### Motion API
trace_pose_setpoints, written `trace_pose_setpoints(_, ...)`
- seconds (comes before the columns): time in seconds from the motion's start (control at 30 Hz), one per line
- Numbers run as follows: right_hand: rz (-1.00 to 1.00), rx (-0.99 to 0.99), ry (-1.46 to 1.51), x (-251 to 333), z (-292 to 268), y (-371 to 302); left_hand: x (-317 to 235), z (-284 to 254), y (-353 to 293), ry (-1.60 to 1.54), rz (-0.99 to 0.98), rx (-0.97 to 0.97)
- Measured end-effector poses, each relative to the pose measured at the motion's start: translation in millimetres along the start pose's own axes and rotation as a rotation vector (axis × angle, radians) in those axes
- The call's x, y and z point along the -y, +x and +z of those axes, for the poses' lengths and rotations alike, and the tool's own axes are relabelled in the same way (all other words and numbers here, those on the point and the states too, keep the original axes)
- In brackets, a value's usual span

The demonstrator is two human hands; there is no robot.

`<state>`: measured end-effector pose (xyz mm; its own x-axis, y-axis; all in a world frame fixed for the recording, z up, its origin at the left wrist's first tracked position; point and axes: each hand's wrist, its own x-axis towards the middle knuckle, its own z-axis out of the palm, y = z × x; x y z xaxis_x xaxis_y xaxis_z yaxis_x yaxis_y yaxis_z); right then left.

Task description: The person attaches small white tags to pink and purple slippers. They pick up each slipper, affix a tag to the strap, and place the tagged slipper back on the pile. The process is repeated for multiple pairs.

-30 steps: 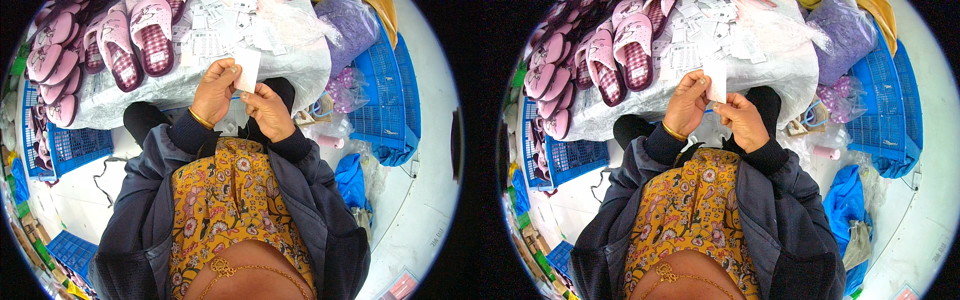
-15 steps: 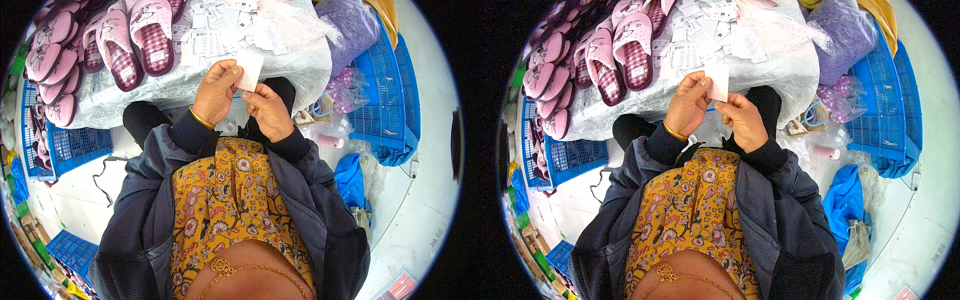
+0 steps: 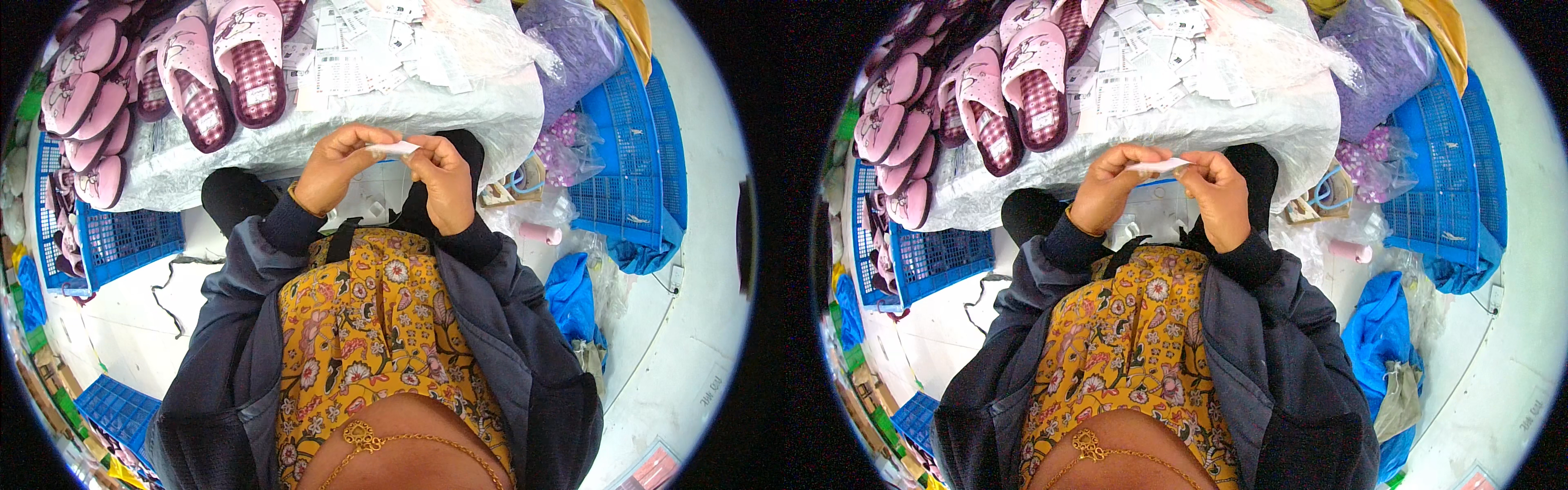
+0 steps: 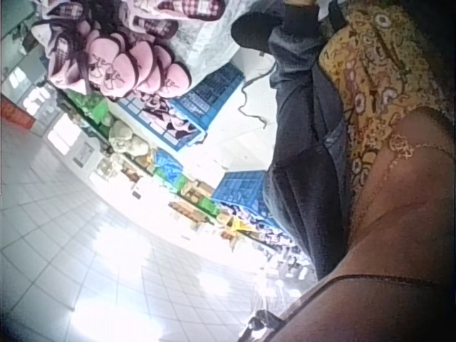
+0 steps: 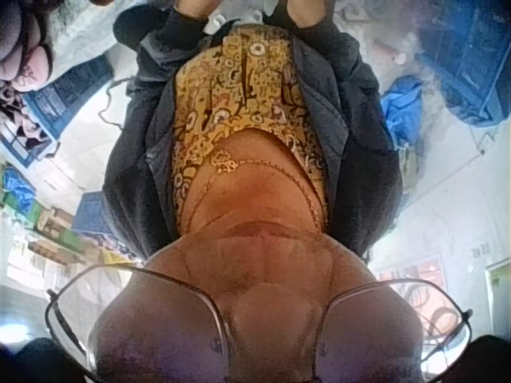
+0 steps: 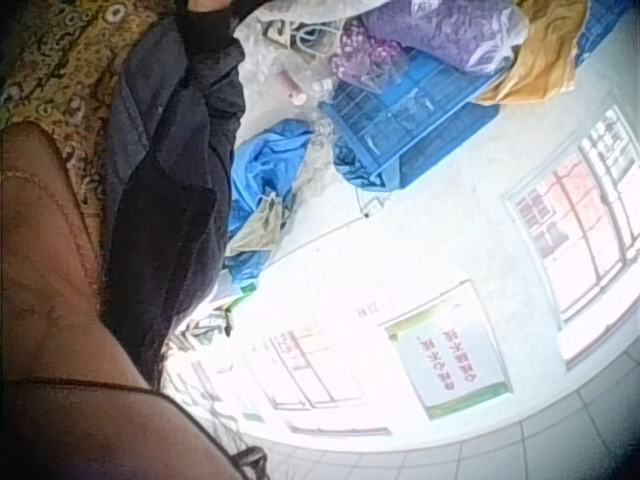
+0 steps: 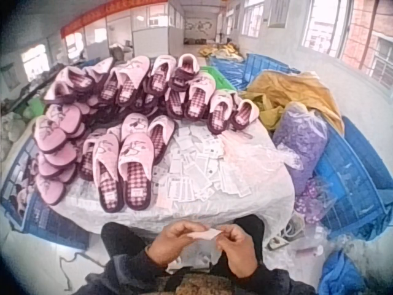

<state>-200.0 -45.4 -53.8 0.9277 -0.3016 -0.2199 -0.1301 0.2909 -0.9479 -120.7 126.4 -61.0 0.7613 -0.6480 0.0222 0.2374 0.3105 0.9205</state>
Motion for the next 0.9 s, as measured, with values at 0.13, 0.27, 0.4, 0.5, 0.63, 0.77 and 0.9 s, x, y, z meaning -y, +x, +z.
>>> trace_pose_setpoints(0.13,-0.140,0.016,-0.178,3,1,-6,-13,-18,-9,-0.026,-0.031,0.176)
trace_pose_setpoints(0.27,-0.333,0.062,-0.386,-3,0,-8,-22,-27,-13,-0.267,-0.162,0.201)
trace_pose_setpoints(0.4,-0.456,0.083,-0.533,5,4,-11,-21,-28,-10,-0.152,-0.236,0.137)
trace_pose_setpoints(0.5,-0.499,0.091,-0.573,8,4,-12,-19,-24,-7,-0.108,-0.156,0.165)
trace_pose_setpoints(0.63,-0.477,0.111,-0.502,8,7,-13,-19,-23,-7,-0.186,-0.167,0.173)
trace_pose_setpoints(0.77,-0.454,0.140,-0.356,-1,7,-11,-12,-18,-8,-0.271,-0.141,0.160)
trace_pose_setpoints(0.9,-0.395,0.168,-0.281,0,5,-11,-14,-14,-8,-0.266,-0.185,0.153)
